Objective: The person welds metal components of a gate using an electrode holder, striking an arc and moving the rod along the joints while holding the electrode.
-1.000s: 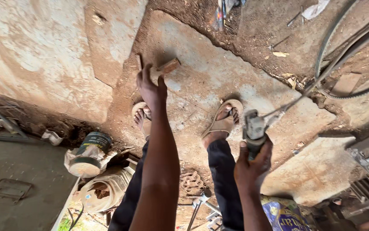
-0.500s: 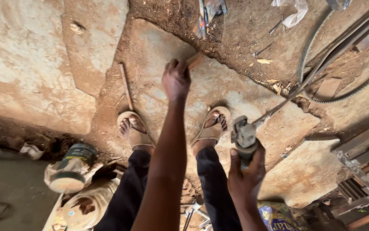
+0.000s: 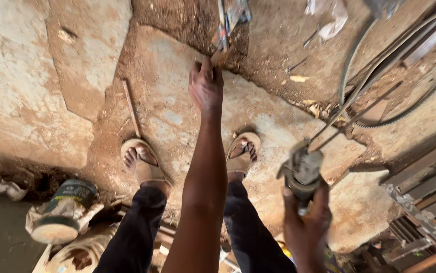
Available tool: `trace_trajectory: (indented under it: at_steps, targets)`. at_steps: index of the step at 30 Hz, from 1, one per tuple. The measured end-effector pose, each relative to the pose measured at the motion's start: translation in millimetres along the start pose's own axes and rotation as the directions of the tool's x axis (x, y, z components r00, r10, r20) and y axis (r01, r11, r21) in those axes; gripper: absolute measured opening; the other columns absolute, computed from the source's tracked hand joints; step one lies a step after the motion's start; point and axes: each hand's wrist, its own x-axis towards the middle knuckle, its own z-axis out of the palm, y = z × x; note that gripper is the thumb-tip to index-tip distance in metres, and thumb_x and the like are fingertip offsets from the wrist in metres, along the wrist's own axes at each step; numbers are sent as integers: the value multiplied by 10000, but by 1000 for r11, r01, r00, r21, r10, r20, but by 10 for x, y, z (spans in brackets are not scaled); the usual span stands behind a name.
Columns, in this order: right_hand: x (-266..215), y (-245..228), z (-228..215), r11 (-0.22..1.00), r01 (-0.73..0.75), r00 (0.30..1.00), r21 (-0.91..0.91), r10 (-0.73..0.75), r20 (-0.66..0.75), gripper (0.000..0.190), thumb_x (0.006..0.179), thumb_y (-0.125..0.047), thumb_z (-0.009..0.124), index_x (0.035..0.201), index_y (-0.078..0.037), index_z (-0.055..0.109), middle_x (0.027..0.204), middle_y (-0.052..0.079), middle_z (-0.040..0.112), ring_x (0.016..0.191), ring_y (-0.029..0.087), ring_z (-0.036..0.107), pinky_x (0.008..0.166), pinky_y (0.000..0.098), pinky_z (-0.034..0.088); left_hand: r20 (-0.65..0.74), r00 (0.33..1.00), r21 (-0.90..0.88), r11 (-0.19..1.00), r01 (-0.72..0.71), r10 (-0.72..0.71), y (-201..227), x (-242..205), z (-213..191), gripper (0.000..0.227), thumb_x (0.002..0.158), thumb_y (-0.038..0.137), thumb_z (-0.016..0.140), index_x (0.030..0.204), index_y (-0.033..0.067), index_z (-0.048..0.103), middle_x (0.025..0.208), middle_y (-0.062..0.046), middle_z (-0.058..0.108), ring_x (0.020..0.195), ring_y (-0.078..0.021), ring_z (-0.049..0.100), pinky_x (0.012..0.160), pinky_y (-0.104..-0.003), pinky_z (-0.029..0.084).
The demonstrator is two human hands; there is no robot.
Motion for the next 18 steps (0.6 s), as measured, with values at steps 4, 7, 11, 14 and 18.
trace_trajectory:
  at_steps: [4,7,11,14,18]
  targets:
    - [142,132,-399,932,30,999,361,-33,3,536,930,-168,691,1409,2,520,1148,105,670,979,170,626,828,344,528,6,1000,-14,1000,20,-19,95,5,-133,199,833,196,787,953,108,655,923,-144,654,833,-396,663,672,-525,544]
    - [398,211,-810,844,32,998,536,-57,29,596,902,-131,694,1438,-12,462,1253,106,636,1129,183,630,983,362,506,17,999,13,999,-37,36,32,-7,-125,178,869,183,774,964,107,644,944,-133,642,885,-394,663,719,-519,547]
    - [610,288,-1195,856,117,991,504,-134,-2,547,945,-187,687,1422,-8,486,1214,128,644,1107,223,648,995,403,524,8,996,-60,994,-87,88,-91,-13,-59,161,899,167,760,960,90,632,977,-133,647,860,-368,667,697,-485,553]
    - [851,432,-1061,804,200,976,561,-214,-41,498,987,-222,675,1399,-3,497,1182,136,644,1096,236,651,998,422,537,4,986,-120,979,-164,165,-194,27,-151,160,892,160,755,958,74,637,984,-138,652,828,-360,669,668,-470,551]
    - [1174,630,-765,726,287,945,625,-321,-62,448,1044,-270,658,1368,4,513,1138,146,645,1082,254,655,1002,447,555,33,954,-131,947,-293,300,-294,88,-180,193,863,191,779,888,83,621,949,-111,661,792,-348,674,684,-481,555]
